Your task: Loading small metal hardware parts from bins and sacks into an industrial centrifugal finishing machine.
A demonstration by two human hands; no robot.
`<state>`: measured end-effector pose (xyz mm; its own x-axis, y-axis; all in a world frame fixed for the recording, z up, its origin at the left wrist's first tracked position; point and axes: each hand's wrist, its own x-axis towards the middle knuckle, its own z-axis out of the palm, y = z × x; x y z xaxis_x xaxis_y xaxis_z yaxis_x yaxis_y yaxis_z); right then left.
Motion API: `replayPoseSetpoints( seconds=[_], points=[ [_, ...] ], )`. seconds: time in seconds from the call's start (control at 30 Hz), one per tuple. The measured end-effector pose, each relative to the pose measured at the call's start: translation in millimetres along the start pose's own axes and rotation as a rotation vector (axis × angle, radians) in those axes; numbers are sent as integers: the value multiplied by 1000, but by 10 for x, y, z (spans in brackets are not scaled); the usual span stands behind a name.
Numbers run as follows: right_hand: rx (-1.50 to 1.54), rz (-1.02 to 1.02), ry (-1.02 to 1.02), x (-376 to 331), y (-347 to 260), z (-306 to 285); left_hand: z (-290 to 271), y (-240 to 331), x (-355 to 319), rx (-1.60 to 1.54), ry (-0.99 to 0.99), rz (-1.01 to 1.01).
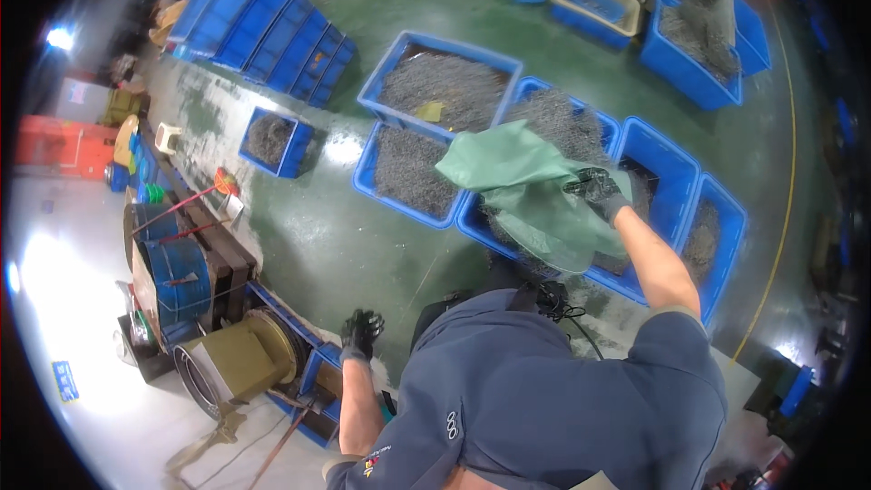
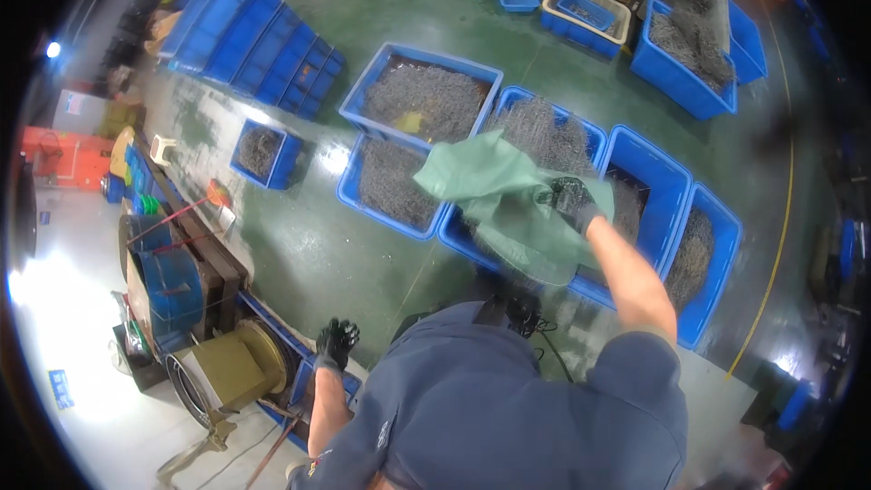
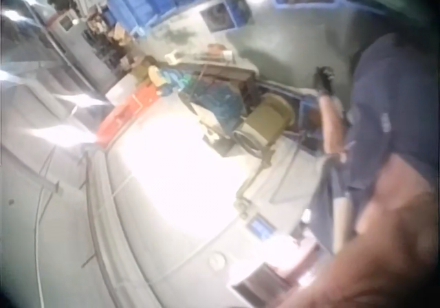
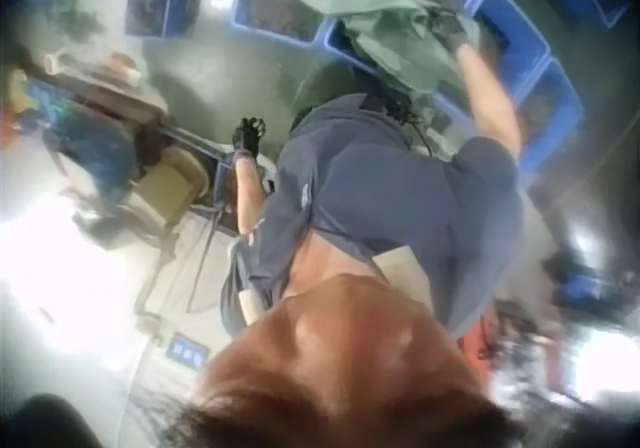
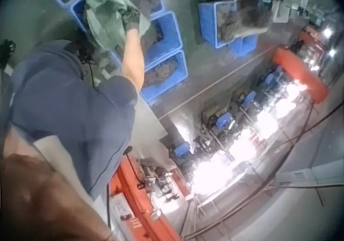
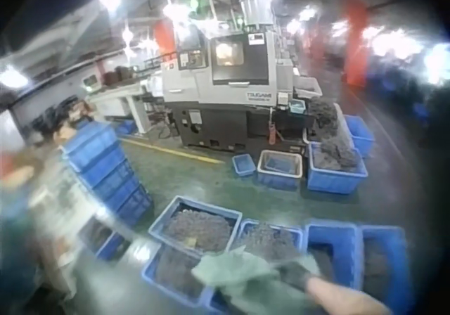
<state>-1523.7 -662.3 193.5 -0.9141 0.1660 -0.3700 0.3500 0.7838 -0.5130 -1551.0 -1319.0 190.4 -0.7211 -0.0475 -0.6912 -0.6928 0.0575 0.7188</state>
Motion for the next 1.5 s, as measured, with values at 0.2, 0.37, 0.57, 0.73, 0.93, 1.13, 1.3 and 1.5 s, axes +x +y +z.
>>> replayPoseSetpoints(
  seconds=[0.2, 0.37, 0.57, 0.73, 0.93, 1.13, 1.3, 1.5],
  points=[
    [-3, -408, 122, -358, -1164, 225, 1663, 1130, -415, -15, -520, -9],
    [318, -406, 261, -515, -1641, 745, 2591, 1352, -806, 155, -840, 24],
    [916, -185, 50, -679, -2126, 1010, 2257, 1104, -719, 391, -597, 480],
    [56, -653, 381, -686, -1987, 845, 1720, 639, 214, 594, -287, 550],
    [1639, -100, 210, -900, -1644, 333, 716, 583, 675, 1173, -110, 546],
    [1548, -211, 227, -910, -2200, 520, 659, 525, 522, 642, -46, 479],
    [454, -852, 253, -1121, -2751, 567, 1273, 1684, -487, 1048, -422, 628],
    [442, -992, -228, -1294, -3556, 890, 1277, 1364, 381, 962, 125, 871]
  ],
)
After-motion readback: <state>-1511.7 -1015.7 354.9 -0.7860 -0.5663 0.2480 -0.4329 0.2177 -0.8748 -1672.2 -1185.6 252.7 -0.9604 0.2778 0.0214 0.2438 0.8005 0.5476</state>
